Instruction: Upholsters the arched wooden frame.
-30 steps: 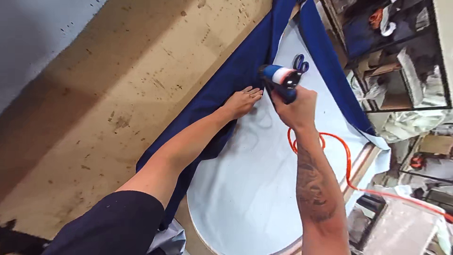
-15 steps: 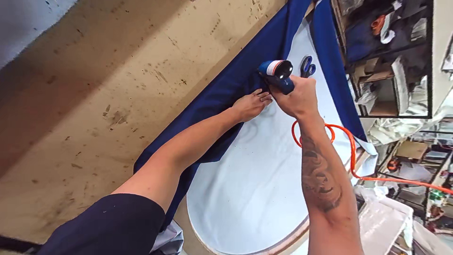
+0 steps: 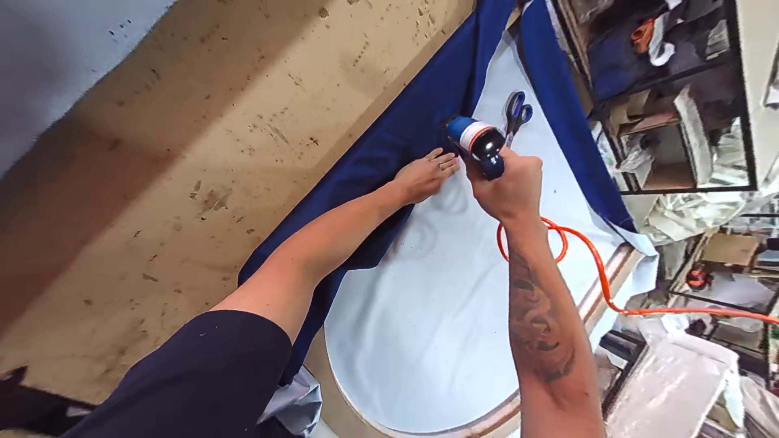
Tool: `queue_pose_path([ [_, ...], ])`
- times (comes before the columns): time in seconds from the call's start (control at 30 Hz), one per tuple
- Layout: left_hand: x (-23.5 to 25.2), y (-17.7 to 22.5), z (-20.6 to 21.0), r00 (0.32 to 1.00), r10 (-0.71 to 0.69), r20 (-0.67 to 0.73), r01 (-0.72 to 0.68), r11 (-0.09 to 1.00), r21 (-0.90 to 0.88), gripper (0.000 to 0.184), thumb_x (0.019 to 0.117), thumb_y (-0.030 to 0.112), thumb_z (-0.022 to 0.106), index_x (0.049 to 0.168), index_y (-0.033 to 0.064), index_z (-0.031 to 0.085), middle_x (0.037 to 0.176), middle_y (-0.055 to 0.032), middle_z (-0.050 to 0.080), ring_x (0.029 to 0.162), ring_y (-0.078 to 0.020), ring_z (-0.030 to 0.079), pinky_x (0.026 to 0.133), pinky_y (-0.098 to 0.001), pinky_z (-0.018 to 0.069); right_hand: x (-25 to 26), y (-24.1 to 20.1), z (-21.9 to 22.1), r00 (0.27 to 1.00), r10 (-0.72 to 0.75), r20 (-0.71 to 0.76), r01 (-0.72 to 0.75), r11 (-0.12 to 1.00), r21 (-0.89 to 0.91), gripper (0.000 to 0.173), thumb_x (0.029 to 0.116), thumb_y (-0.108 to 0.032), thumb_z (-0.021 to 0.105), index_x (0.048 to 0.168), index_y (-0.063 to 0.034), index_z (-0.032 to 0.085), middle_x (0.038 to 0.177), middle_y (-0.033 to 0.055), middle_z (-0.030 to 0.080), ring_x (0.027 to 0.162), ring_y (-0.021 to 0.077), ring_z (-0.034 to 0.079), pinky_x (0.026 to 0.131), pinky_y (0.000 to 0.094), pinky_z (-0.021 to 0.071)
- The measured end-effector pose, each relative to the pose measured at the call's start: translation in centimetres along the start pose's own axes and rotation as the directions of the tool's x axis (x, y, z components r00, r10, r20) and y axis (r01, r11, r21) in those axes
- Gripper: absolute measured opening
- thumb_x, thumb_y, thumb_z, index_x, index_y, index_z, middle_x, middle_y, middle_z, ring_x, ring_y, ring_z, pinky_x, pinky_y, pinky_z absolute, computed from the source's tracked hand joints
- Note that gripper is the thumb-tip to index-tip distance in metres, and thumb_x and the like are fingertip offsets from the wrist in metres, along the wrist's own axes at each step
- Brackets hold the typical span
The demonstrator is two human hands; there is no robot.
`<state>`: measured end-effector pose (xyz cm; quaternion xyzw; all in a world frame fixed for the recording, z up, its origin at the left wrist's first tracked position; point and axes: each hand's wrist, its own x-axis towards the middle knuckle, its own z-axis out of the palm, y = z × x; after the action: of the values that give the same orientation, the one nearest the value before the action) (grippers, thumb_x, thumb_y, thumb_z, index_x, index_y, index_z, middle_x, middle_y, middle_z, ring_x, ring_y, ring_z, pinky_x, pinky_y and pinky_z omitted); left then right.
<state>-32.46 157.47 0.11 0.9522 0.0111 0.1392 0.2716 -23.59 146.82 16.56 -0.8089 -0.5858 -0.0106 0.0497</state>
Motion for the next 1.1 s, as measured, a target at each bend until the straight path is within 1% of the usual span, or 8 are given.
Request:
queue_pose_path([
  [0.27, -0.3, -0.2, 0.3, 1.0, 0.003, -0.027, -0.003, 1.0, -0.028, 0.046, 0.1044, 0.002, 0.034, 0.144, 0.0022, 0.056, 0.152, -0.0128, 0.054, 0.149, -0.0261, 0.042, 0.128, -0.0443, 0.0222, 4.4, 0.7, 1.7, 0.986, 0.047, 0.158, -0.041, 0.998, -0.038, 0.046, 0.0949, -0.051, 0.059, 0.091, -0.0058, 0.066, 0.08, 0.0178, 0.069, 0.078, 0.0391, 0.07, 0.063, 0.0631, 0.0503],
  [0.53, 0.3, 0.0, 0.0, 1.0, -0.025, 0.016, 0.024, 0.998, 0.052, 0.05, 0.1005, -0.003, 0.037, 0.147, 0.0035, 0.053, 0.156, -0.0121, 0.05, 0.15, -0.0255, 0.039, 0.127, -0.0455, 0.0219, 6.6, 2.3, 3.1, 0.988, -0.063, 0.139, 0.056, 0.997, 0.053, 0.04, 0.0951, -0.044, 0.062, 0.088, -0.0057, 0.066, 0.079, 0.0137, 0.069, 0.077, 0.0303, 0.071, 0.067, 0.0562, 0.0532],
  [0.63, 0.1, -0.1, 0.4, 1.0, -0.02, -0.008, 0.02, 0.999, 0.032, 0.049, 0.1014, -0.001, 0.036, 0.147, 0.0032, 0.054, 0.155, -0.0119, 0.052, 0.15, -0.0251, 0.04, 0.128, -0.0446, 0.0219, 5.9, 1.7, 2.5, 0.989, -0.038, 0.145, 0.03, 0.998, 0.061, 0.038, 0.0954, -0.043, 0.062, 0.093, -0.006, 0.069, 0.085, 0.0148, 0.072, 0.082, 0.0317, 0.072, 0.071, 0.0581, 0.0538],
  [0.73, 0.0, -0.2, 0.1, 1.0, -0.008, -0.004, 0.008, 1.0, -0.008, 0.048, 0.0991, -0.003, 0.042, 0.146, 0.0003, 0.053, 0.153, -0.0138, 0.053, 0.149, -0.0273, 0.04, 0.127, -0.0454, 0.0217, 1.6, -0.5, 0.2, 0.99, 0.086, 0.109, -0.084, 0.996, -0.019, 0.037, 0.0976, -0.041, 0.062, 0.112, -0.0074, 0.069, 0.088, 0.0204, 0.071, 0.081, 0.0416, 0.071, 0.065, 0.0656, 0.0518],
  [0.83, 0.0, -0.1, -0.1, 1.0, -0.007, -0.004, 0.007, 0.999, -0.032, 0.048, 0.0993, -0.003, 0.042, 0.145, 0.0003, 0.054, 0.153, -0.0136, 0.052, 0.149, -0.0266, 0.04, 0.128, -0.0464, 0.0222, -6.8, -3.2, -2.1, 0.975, 0.221, 0.007, -0.219, 0.969, -0.111, 0.036, 0.0969, -0.037, 0.062, 0.12, -0.01, 0.07, 0.085, 0.0185, 0.072, 0.074, 0.0402, 0.071, 0.059, 0.0631, 0.0514],
  [0.97, -0.1, -0.2, -0.1, 1.0, -0.017, 0.009, 0.017, 1.0, -0.007, 0.053, 0.098, -0.005, 0.04, 0.149, 0.0022, 0.05, 0.158, -0.0122, 0.048, 0.152, -0.0249, 0.036, 0.128, -0.0453, 0.0201, -16.4, -5.3, -3.3, 0.901, 0.424, -0.093, -0.425, 0.905, 0.009, 0.037, 0.095, -0.042, 0.067, 0.095, -0.0054, 0.073, 0.07, 0.008, 0.068, 0.062, 0.0205, 0.067, 0.056, 0.0456, 0.053],
  [1.03, -0.1, -0.2, -0.1, 0.999, -0.023, 0.05, 0.022, 1.0, 0.017, 0.055, 0.0969, -0.005, 0.041, 0.151, 0.0026, 0.048, 0.16, -0.0119, 0.045, 0.153, -0.0249, 0.033, 0.129, -0.0459, 0.0179, -19.1, -5.7, -4.1, 0.839, 0.539, -0.074, -0.529, 0.84, 0.125, 0.039, 0.0943, -0.044, 0.069, 0.092, -0.006, 0.073, 0.071, 0.0041, 0.069, 0.062, 0.0123, 0.066, 0.059, 0.0375, 0.0548],
  [1.1, 0.0, 0.1, 0.0, 0.993, -0.077, 0.091, 0.081, 0.996, -0.044, 0.052, 0.1017, 0.002, 0.039, 0.153, 0.008, 0.048, 0.161, -0.0092, 0.043, 0.154, -0.0251, 0.032, 0.128, -0.0462, 0.0196, -21.9, -6.5, -5.0, 0.781, 0.622, -0.063, -0.603, 0.776, 0.184, 0.039, 0.0942, -0.046, 0.07, 0.092, -0.0067, 0.073, 0.071, 0.0031, 0.069, 0.063, 0.0101, 0.066, 0.06, 0.0361, 0.0549],
])
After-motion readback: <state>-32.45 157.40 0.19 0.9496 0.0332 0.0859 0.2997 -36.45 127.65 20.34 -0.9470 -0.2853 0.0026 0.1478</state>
